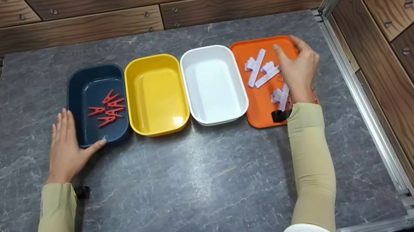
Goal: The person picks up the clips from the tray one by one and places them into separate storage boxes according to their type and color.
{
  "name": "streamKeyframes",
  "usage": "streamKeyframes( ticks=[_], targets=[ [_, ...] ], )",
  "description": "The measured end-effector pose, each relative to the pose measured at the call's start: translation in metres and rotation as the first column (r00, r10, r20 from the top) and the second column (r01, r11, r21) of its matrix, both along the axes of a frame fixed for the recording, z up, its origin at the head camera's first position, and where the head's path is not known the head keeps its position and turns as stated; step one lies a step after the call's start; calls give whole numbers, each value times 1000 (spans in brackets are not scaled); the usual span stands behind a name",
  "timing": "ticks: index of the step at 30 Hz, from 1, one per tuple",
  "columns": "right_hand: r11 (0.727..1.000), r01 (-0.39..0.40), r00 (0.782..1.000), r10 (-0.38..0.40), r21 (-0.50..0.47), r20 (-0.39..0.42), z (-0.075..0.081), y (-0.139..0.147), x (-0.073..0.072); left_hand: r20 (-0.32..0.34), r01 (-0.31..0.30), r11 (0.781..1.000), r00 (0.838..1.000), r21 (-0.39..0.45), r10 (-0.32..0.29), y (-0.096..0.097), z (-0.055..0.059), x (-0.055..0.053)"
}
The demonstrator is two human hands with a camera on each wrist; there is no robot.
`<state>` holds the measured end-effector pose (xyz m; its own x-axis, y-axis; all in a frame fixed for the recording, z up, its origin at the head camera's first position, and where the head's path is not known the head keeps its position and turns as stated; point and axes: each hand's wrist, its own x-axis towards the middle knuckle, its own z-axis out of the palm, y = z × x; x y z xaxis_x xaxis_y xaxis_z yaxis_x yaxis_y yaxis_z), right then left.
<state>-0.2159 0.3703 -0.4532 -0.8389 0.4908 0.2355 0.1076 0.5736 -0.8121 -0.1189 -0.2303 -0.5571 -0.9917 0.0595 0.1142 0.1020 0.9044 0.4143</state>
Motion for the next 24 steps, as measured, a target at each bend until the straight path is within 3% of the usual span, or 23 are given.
streamKeyframes(
  ticks=[9,16,24],
  targets=[
    [995,35,980,-52,91,193,-19,21,-9,3,-4,1000,1000,-2,4,1,-1,0],
    [995,18,932,-50,93,359,-32,31,-16,10,-3,1000,1000,2,3,1,-1,1],
    [1000,-1,877,4,-7,480,-37,32,-15,4,-5,1000,1000,5,5,1,-2,1]
  ],
)
